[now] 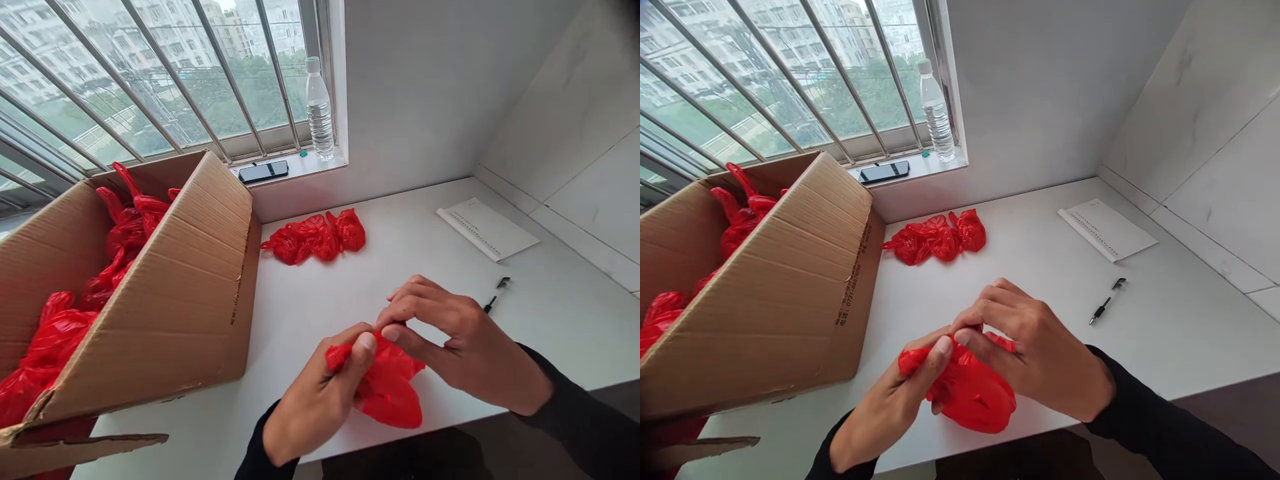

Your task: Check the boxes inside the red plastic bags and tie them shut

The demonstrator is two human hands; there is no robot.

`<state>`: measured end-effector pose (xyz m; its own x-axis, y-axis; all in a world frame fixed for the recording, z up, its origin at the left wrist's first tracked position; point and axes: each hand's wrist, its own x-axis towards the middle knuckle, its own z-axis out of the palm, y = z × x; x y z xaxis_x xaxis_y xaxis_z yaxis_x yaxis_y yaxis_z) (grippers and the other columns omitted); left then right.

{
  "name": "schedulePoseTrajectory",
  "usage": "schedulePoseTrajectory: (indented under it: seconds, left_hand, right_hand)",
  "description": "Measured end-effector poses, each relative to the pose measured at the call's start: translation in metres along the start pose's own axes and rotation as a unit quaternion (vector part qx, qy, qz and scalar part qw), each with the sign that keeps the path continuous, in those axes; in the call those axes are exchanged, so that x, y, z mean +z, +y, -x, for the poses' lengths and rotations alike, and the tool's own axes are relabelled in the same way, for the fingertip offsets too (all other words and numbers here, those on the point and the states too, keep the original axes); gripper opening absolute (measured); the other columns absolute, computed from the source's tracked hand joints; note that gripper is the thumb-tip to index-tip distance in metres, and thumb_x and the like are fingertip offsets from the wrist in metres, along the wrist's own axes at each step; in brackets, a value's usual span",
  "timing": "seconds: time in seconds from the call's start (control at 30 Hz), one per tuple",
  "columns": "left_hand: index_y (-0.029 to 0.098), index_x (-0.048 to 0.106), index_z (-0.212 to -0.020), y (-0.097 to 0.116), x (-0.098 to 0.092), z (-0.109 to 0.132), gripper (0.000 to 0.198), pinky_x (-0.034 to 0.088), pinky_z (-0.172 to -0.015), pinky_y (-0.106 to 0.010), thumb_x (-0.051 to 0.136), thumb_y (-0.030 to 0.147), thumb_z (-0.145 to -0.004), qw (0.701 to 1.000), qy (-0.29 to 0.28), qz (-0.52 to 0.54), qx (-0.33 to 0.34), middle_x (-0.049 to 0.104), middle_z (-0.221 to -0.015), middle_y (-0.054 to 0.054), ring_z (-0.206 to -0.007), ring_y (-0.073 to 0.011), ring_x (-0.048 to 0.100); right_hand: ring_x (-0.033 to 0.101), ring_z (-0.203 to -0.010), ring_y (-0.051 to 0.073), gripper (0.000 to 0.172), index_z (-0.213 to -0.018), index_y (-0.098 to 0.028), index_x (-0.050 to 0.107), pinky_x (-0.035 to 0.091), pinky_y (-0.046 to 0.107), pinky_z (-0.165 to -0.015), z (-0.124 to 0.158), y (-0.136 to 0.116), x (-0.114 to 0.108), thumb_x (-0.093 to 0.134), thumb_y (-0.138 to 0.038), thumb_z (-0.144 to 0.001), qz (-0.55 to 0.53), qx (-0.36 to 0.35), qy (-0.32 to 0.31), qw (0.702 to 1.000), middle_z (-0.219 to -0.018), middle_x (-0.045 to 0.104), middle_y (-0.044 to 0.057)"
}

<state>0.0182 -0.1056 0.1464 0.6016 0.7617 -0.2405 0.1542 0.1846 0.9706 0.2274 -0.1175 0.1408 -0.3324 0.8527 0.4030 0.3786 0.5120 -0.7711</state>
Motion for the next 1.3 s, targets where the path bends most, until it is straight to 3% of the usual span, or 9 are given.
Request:
schedulePoseTrajectory:
  seconds: [0.1,0.23,0.37,0.47,0.63,0.83,1.07,1.2,1.3]
  left_hand:
    - [0.021,0.074,-0.1,-0.003,-0.006,-0.001,0.039,0.056,-0.069,-0.032,0.045,0.047,-0.104,0.998,0.027,0.05,-0.006,0.063,-0.073,-0.004,-0.072,-0.0196,0.062]
    - [0.019,0.074,-0.083,-0.007,-0.007,-0.001,0.033,0.049,-0.074,-0.028,0.056,0.04,-0.102,1.0,0.024,0.016,0.009,0.064,-0.08,-0.004,-0.075,-0.0162,0.057]
    - [0.021,0.074,-0.087,-0.012,-0.003,0.001,0.014,0.048,-0.075,-0.028,0.062,0.02,-0.095,0.997,0.028,-0.027,0.064,0.067,-0.096,-0.005,-0.082,-0.0163,0.058]
    - [0.024,0.071,-0.092,-0.019,0.002,0.003,0.025,0.048,-0.074,-0.025,0.06,0.003,-0.085,0.987,0.077,-0.11,0.089,0.067,-0.094,-0.002,-0.081,-0.0144,0.059]
    - [0.026,0.062,-0.103,-0.044,0.005,0.003,0.044,0.047,-0.065,-0.019,0.06,-0.008,-0.075,0.933,0.177,-0.247,0.191,0.065,-0.095,0.001,-0.078,-0.0116,0.061]
    - [0.026,0.062,-0.131,-0.066,0.002,0.002,0.045,0.052,-0.077,-0.02,0.054,0.0,-0.096,0.856,0.218,-0.347,0.316,0.061,-0.112,-0.006,-0.094,-0.0114,0.065]
    - [0.02,0.028,-0.163,-0.074,-0.004,0.013,0.061,0.046,-0.111,-0.031,0.041,0.008,-0.104,0.835,0.187,-0.449,0.259,0.052,-0.146,-0.013,-0.135,-0.0191,0.048]
    - [0.022,0.028,-0.163,-0.113,-0.017,0.037,0.059,0.044,-0.115,-0.04,0.041,0.013,-0.105,0.816,0.234,-0.49,0.202,0.05,-0.155,-0.011,-0.143,-0.0224,0.043]
    - [0.026,0.041,-0.156,-0.153,-0.035,0.061,0.054,0.053,-0.106,-0.044,0.045,0.015,-0.104,0.792,0.247,-0.541,0.138,0.062,-0.146,-0.006,-0.134,-0.0243,0.055]
  right_hand:
    - [0.059,-0.09,0.012,0.007,-0.101,-0.024,0.069,0.048,0.025,-0.084,0.004,-0.004,-0.001,0.063,-0.022,-0.101,-0.044,0.032,-0.015,0.998,-0.089,0.07,-0.003]
    - [0.061,-0.087,0.012,0.01,-0.103,-0.024,0.069,0.049,0.025,-0.082,0.004,-0.004,0.003,0.064,-0.032,-0.101,-0.102,0.034,-0.062,0.992,-0.091,0.071,-0.003]
    - [0.06,-0.118,0.017,0.028,-0.13,-0.024,0.06,0.047,0.031,-0.102,-0.002,0.012,0.01,0.05,-0.036,-0.107,-0.098,0.085,-0.099,0.987,-0.126,0.068,0.005]
    - [0.064,-0.111,0.017,0.033,-0.123,-0.022,0.065,0.05,0.032,-0.097,-0.008,0.022,0.016,0.039,-0.039,-0.11,-0.121,0.123,-0.151,0.973,-0.119,0.071,0.005]
    - [0.067,-0.093,0.015,0.035,-0.121,-0.023,0.067,0.051,0.029,-0.084,-0.01,0.029,0.023,0.036,-0.038,-0.111,-0.16,0.177,-0.173,0.956,-0.104,0.072,0.002]
    - [0.064,-0.088,0.015,0.028,-0.113,-0.024,0.067,0.049,0.027,-0.076,-0.007,0.038,0.023,0.045,-0.04,-0.108,-0.199,0.186,-0.241,0.931,-0.103,0.072,0.001]
    - [0.06,-0.105,0.016,0.017,-0.103,-0.026,0.058,0.046,0.031,-0.095,-0.001,0.028,0.023,0.048,-0.039,-0.106,-0.081,0.193,-0.131,0.969,-0.115,0.064,0.001]
    - [0.059,-0.088,0.017,0.022,-0.099,-0.028,0.057,0.044,0.03,-0.069,0.021,0.048,0.019,0.044,-0.045,-0.106,-0.006,0.26,-0.111,0.959,-0.101,0.064,-0.001]
    - [0.057,-0.08,0.019,0.03,-0.093,-0.027,0.056,0.04,0.032,-0.065,0.047,0.078,0.016,0.042,-0.05,-0.105,0.05,0.315,-0.103,0.942,-0.093,0.063,0.0]
